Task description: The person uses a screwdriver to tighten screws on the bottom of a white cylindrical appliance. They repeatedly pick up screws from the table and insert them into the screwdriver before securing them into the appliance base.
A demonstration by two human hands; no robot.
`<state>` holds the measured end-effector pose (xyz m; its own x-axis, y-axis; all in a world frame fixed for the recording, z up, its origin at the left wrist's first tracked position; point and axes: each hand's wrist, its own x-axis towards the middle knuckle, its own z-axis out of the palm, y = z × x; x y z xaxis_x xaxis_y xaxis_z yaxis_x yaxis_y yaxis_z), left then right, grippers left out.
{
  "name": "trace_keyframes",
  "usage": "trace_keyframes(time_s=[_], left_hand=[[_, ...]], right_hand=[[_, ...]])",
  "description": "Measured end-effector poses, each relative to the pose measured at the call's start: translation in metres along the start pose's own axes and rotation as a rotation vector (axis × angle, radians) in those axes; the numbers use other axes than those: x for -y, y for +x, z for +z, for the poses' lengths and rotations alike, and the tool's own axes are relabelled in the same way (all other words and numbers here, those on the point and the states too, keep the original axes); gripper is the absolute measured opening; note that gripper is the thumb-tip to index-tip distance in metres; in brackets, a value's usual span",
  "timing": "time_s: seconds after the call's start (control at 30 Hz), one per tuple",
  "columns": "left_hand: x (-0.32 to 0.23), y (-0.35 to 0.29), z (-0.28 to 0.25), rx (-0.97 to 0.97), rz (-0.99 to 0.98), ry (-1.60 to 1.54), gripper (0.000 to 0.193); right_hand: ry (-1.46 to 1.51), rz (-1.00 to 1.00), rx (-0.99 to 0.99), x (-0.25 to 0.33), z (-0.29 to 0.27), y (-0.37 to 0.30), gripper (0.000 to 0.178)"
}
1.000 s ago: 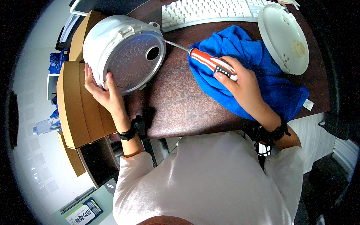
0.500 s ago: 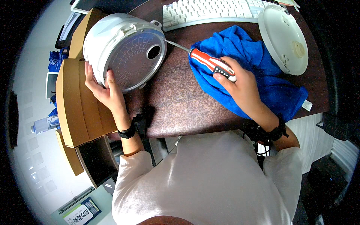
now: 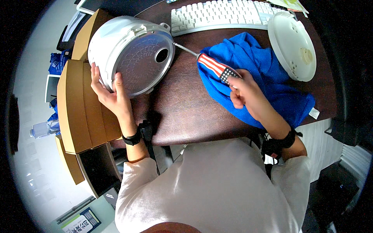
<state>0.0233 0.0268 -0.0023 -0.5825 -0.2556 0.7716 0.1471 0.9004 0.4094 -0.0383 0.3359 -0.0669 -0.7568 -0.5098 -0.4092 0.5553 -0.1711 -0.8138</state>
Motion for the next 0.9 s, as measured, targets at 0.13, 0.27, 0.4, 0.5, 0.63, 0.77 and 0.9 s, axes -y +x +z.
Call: trace_keyframes(time_s=[0.13,0.27,0.4,0.5,0.63,0.77,0.9], left_hand=[[0.000,-0.001,0.000,-0.002,0.000,-0.011,0.052],[0.002,0.001,-0.001,-0.014,0.011,-0.008,0.053],[0.002,0.000,-0.001,-0.019,0.010,0.012,0.054],[0.002,0.000,-0.001,-0.018,0.008,0.013,0.054],[0.003,-0.001,-0.001,-0.020,-0.005,0.011,0.054],[0.002,-0.001,-0.002,-0.017,0.009,0.028,0.054],[0.004,-0.001,-0.002,-0.023,0.023,0.021,0.055]], right_hand=[[-0.146,-0.115,-0.048,-0.009,0.007,-0.004,0.038],[0.107,0.138,0.122,-0.007,-0.023,0.008,0.044],[-0.160,-0.075,-0.154,-0.003,0.011,-0.003,0.041],[-0.456,-0.352,-0.160,-0.019,0.008,0.003,0.041],[0.005,0.077,-0.045,0.000,-0.004,0.008,0.040],[-0.138,-0.074,-0.275,0.000,0.020,0.004,0.046],[-0.124,-0.062,-0.128,-0.011,-0.003,0.005,0.043]])
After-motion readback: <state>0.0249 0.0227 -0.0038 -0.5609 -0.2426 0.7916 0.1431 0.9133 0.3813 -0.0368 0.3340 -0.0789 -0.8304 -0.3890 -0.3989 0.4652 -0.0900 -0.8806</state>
